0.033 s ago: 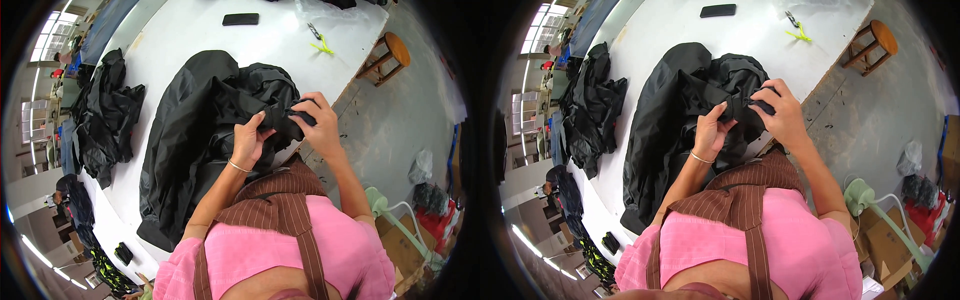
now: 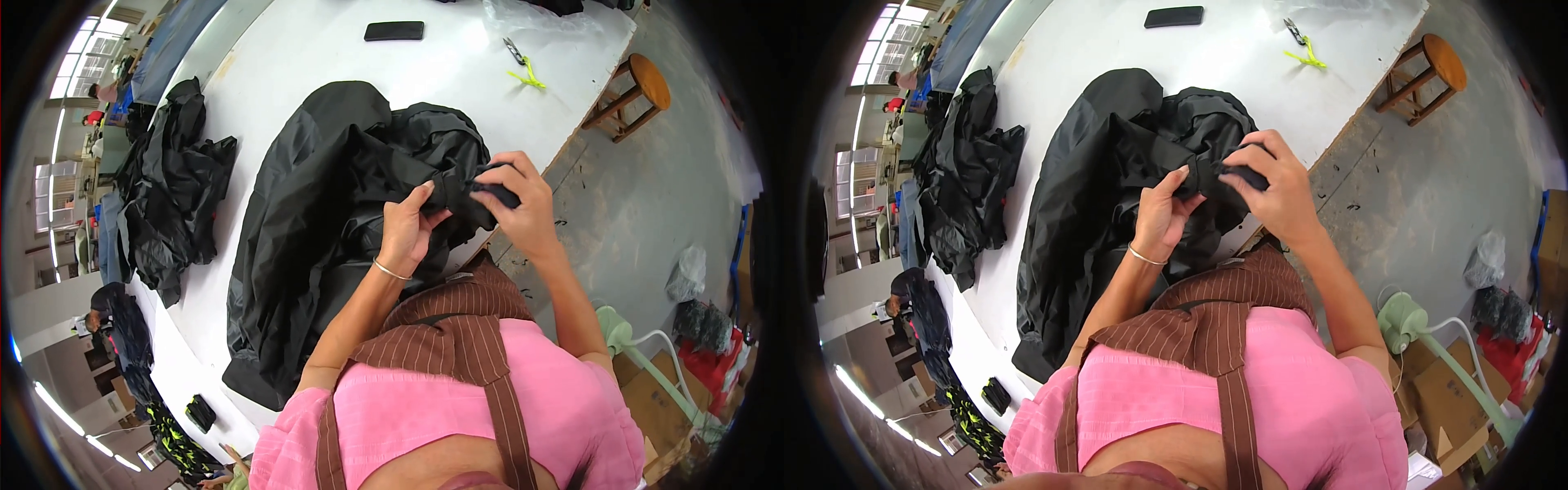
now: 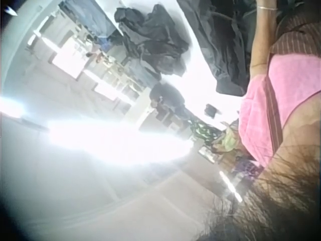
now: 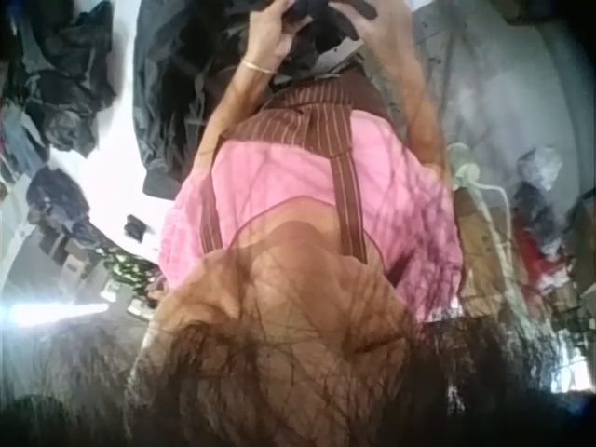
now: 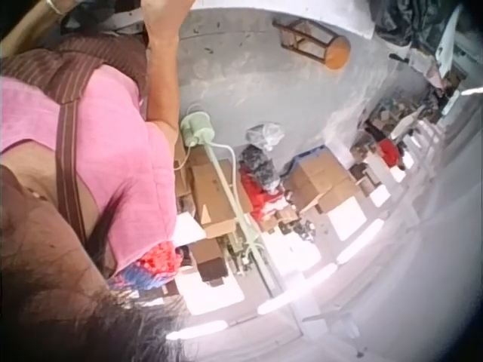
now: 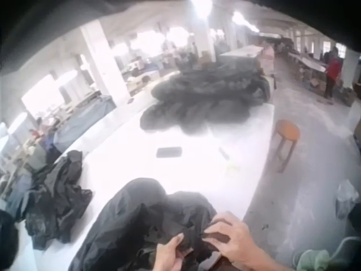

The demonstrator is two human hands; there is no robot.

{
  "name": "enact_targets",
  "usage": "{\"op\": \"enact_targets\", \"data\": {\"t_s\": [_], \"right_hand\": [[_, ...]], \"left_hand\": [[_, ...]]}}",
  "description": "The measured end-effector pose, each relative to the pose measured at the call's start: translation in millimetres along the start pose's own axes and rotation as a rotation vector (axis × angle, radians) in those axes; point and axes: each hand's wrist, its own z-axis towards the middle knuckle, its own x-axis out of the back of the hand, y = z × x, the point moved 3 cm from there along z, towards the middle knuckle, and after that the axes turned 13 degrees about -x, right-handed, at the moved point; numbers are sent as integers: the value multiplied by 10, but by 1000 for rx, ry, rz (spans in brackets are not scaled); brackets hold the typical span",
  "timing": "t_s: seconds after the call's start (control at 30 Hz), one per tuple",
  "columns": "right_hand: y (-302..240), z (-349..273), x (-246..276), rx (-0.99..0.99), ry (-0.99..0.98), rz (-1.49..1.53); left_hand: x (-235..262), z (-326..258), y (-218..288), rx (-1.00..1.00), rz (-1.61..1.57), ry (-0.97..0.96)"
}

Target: Inspecting and folding black waterproof garments on a factory work table.

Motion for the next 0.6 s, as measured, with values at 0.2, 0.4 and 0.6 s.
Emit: {"op": "enact_targets", "data": {"t_s": [0.2, 0.4, 0.6], "right_hand": [[6, 42, -112, 106, -162, -69], [-202, 78, -67, 82, -243, 164], [-66, 156, -129, -84, -291, 136]], "left_hand": [[-61, -14, 18, -122, 108, -79], [6, -23, -86, -319, 273, -263], [80, -118, -70, -405, 312, -305]]}}
